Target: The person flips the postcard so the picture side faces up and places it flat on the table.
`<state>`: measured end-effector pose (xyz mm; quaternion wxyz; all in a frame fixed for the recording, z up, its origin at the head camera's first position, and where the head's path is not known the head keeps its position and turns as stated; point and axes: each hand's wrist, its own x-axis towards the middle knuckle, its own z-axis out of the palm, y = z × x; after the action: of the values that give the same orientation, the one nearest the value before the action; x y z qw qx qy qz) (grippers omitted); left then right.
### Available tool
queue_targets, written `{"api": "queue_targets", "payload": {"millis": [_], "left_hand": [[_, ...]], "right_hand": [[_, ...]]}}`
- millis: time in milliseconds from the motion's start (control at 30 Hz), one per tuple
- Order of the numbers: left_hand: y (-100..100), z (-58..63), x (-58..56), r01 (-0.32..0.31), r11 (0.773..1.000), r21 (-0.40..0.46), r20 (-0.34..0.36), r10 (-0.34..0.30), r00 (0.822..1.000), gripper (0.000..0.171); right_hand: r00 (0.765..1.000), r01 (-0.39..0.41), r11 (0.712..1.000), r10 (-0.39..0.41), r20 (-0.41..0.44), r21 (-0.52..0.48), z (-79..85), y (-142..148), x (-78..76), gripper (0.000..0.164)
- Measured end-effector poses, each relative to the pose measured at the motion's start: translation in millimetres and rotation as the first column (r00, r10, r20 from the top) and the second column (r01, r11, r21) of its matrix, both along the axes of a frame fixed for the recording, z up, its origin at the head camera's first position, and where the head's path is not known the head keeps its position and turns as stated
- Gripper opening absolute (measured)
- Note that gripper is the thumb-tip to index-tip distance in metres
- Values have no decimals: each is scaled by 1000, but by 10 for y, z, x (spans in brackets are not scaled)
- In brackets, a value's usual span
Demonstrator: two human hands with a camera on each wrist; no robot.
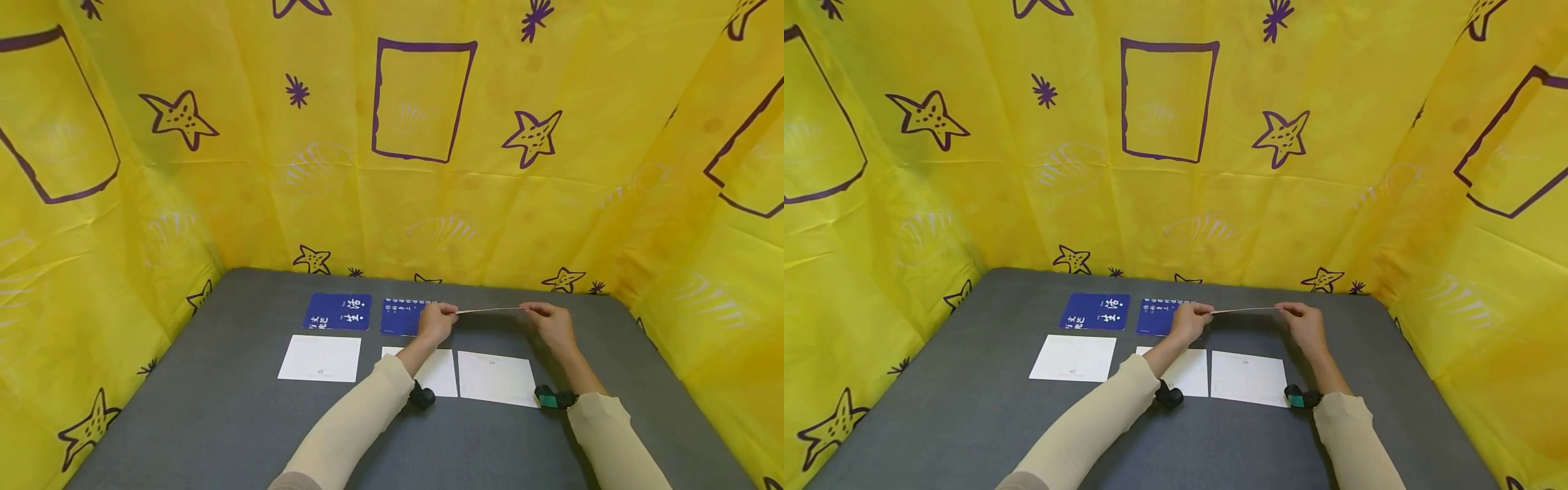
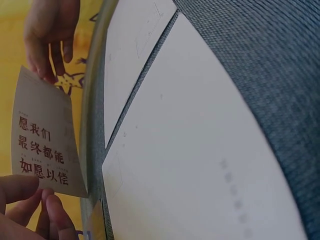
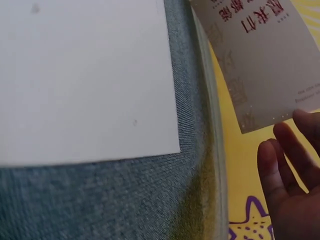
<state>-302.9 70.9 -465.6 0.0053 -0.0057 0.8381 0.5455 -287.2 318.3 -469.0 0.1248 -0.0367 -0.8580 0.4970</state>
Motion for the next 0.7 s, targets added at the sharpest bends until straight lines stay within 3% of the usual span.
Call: {"api": "queue_targets", "payload": {"millis": [267, 700], "left_hand": [[1, -2, -7, -14, 1000, 27, -19, 15, 1000, 12], [-3, -6, -22, -30, 996, 78, -51, 34, 998, 12]], "right_hand": [[999, 41, 998, -40, 23, -54, 27, -45, 6, 30], [993, 88, 995, -84, 81, -50, 75, -57, 25, 31]]}}
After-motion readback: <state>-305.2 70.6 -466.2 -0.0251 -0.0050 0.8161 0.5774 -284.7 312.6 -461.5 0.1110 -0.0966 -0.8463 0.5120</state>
